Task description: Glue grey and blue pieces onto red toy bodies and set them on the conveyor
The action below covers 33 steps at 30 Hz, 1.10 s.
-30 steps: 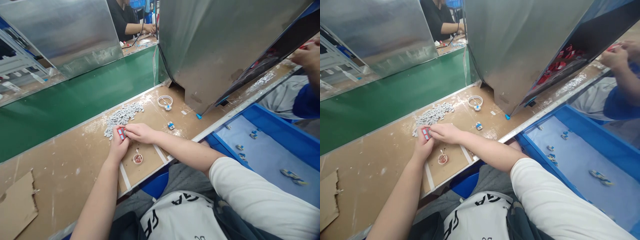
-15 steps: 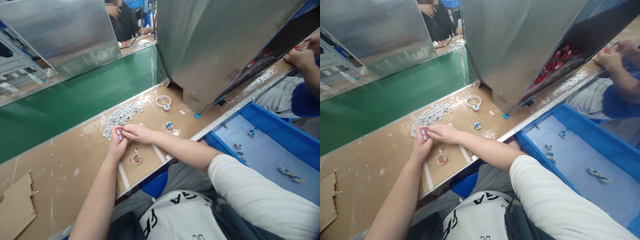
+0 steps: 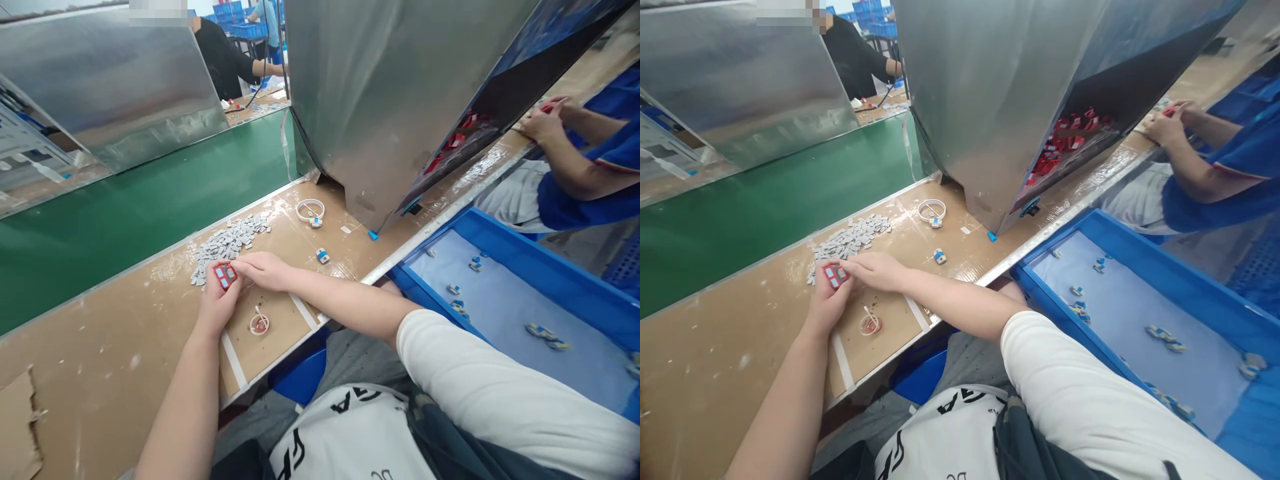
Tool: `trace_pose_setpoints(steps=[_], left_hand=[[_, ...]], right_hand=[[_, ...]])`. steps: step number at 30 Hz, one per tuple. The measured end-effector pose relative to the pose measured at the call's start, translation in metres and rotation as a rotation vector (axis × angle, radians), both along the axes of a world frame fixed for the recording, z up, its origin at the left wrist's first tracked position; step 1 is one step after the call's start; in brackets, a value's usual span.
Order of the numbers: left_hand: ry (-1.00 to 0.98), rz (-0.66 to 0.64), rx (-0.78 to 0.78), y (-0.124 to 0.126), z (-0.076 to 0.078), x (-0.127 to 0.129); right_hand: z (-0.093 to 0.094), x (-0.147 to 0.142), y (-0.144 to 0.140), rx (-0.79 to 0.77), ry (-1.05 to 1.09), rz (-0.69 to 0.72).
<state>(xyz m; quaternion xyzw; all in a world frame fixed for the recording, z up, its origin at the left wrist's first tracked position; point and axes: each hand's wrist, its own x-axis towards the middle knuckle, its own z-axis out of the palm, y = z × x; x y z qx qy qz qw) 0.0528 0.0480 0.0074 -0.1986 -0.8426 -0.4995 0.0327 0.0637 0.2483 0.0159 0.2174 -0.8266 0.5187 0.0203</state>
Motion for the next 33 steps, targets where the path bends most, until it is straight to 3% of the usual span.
trace_pose_setpoints(steps=[2,6,9,17,23,28,30,33], left_hand=[[-0.02,-0.001,0.05,-0.001,0.002,-0.004],[-0.127,0.029,0.214,-0.006,0.004,-0.011],[-0.129,0.037,0.359,-0.009,0.003,-0.013],[-0.249,-0.113,0.41,-0.007,0.006,-0.01],[-0.297,-0.16,0.343,-0.002,0.012,-0.004],[-0.332,-0.174,0.286,0.001,0.01,-0.003],[-0.359,-0.192,0.257,0.002,0.008,-0.004],[-0.363,-0.207,0.207,0.003,0.007,-0.005]], right_hand=[[0.006,0.001,0.011,0.021,0.065,0.05],[0.017,0.007,0.029,0.142,0.09,0.425],[0.02,0.013,0.028,0.257,0.016,0.581],[0.014,0.018,0.01,0.34,0.111,0.651],[0.014,0.018,0.011,0.243,0.049,0.719],[0.012,0.016,0.014,0.03,0.071,0.64],[0.01,0.013,0.016,-0.068,0.097,0.512],[0.005,0.007,0.016,-0.138,0.179,0.194]])
